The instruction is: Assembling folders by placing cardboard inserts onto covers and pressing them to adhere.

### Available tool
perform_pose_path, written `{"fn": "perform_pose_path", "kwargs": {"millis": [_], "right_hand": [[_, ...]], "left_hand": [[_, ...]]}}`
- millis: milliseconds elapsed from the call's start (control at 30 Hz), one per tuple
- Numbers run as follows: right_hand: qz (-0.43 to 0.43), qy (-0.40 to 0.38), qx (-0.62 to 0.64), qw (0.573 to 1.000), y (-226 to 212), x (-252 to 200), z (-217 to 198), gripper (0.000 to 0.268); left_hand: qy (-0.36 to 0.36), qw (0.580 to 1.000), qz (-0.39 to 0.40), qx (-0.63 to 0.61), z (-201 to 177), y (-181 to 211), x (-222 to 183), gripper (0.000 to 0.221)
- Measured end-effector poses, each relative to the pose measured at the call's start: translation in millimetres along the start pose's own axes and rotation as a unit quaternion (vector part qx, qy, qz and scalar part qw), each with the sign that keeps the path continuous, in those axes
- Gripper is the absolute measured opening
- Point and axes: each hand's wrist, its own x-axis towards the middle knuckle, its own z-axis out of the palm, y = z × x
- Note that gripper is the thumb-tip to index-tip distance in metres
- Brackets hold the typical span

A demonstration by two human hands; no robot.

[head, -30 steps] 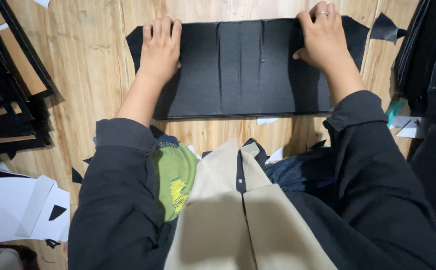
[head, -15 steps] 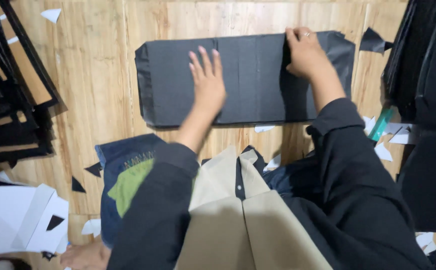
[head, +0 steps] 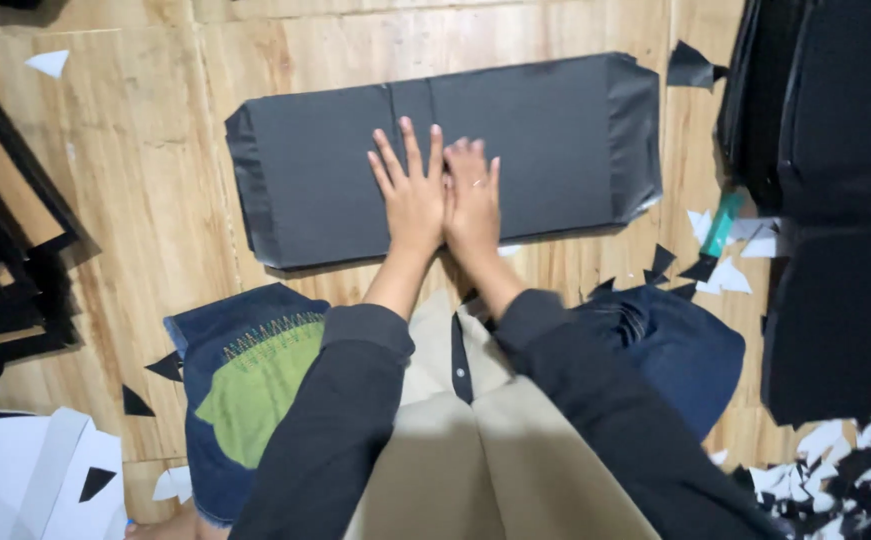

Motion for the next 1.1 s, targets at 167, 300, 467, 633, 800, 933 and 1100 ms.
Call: {"fn": "perform_pose_path", "kwargs": {"millis": [167, 300, 467, 633, 800, 933, 1100], "right_hand": [[-0.008, 0.128, -0.138, 0.982, 35.3, -14.5, -20.5, 0.047], [0.171, 0.118, -0.214, 0.955, 67.2, -10.5, -52.6, 0.054], [0.186, 0.049, -0.261, 0.946, 74.7, 33.3, -60.3, 0.061], [-0.071, -0.049, -0.179, 0.980, 29.7, 50.3, -55.7, 0.055], [-0.052, -0.026, -0.194, 0.979, 37.4, 45.1, -51.4, 0.054], [-0.052, -0.024, -0.163, 0.985, 22.4, 47.7, -61.6, 0.050], [-0.050, -0.024, -0.162, 0.985, 24.1, 47.0, -61.4, 0.049]], "left_hand": [[-0.010, 1.000, -0.008, -0.027, -10.9, -0.5, -2.8, 0.059], [-0.009, 0.999, -0.012, -0.045, -8.1, -1.1, 0.1, 0.058], [0.015, 0.998, -0.031, -0.054, -12.7, 2.0, 6.4, 0.061], [0.089, 0.992, -0.028, -0.086, 2.0, -12.4, 19.7, 0.056], [0.146, 0.987, 0.006, -0.068, 65.2, -106.4, 131.7, 0.044], [0.083, 0.996, 0.002, 0.040, 31.0, -171.2, 218.0, 0.051], [0.064, 0.978, 0.009, 0.198, 77.1, -200.5, 248.6, 0.057]]}}
